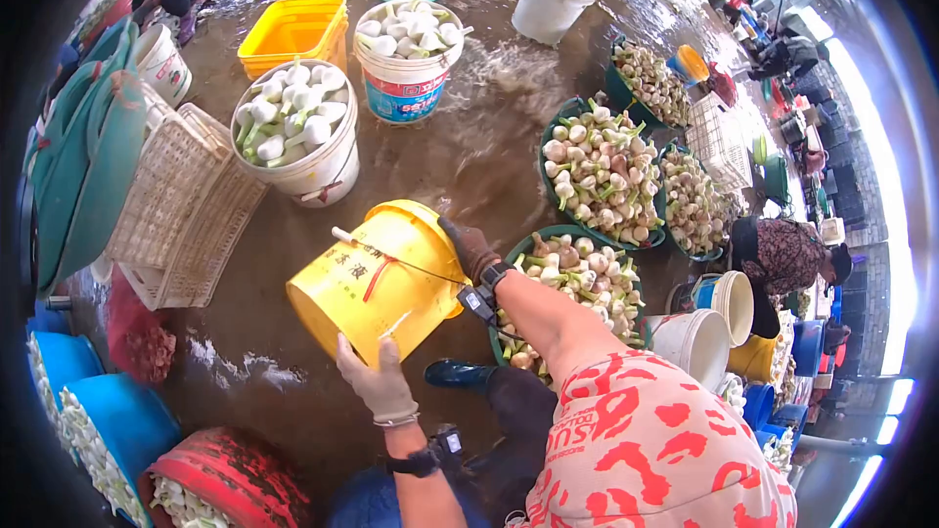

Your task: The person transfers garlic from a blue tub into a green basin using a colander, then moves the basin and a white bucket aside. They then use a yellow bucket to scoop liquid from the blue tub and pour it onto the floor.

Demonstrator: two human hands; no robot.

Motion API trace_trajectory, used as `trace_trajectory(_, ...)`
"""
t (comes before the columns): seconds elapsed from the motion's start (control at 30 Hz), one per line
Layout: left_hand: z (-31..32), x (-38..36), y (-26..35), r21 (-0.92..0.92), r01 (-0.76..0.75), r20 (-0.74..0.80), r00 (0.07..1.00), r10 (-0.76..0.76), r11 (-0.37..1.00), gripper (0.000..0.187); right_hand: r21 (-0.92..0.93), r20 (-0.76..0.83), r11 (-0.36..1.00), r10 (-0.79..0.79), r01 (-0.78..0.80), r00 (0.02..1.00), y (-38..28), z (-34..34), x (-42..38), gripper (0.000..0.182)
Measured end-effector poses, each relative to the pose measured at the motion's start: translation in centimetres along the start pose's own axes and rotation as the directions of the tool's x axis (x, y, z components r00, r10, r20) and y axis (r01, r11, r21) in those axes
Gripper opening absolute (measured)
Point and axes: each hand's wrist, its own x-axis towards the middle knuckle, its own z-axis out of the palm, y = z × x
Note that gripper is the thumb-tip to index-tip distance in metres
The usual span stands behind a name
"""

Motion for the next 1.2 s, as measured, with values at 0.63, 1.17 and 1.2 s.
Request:
trace_trajectory(0.63, -33.6, -41.0, -5.7, -0.401, 0.358, -0.837, 0.231, -0.496, 0.843, 0.061, 0.030, 0.873, 0.980, -0.121, 0.196, 0.472, -23.4, 15.7, -53.5, 0.034)
trace_trajectory(1.17, -21.3, -51.4, -36.0, -0.969, -0.222, -0.041, -0.275, -0.961, 0.105, 0.061, 0.099, 0.987, 0.523, 0.055, 0.847, -0.149, 19.2, 43.8, -60.0, 0.035)
trace_trajectory(1.2, -20.3, -50.2, -37.8, -0.944, -0.316, -0.028, -0.209, -0.978, 0.095, 0.061, 0.202, 0.977, 0.404, -0.018, 0.892, -0.213, 20.2, 45.6, -58.8, 0.034)
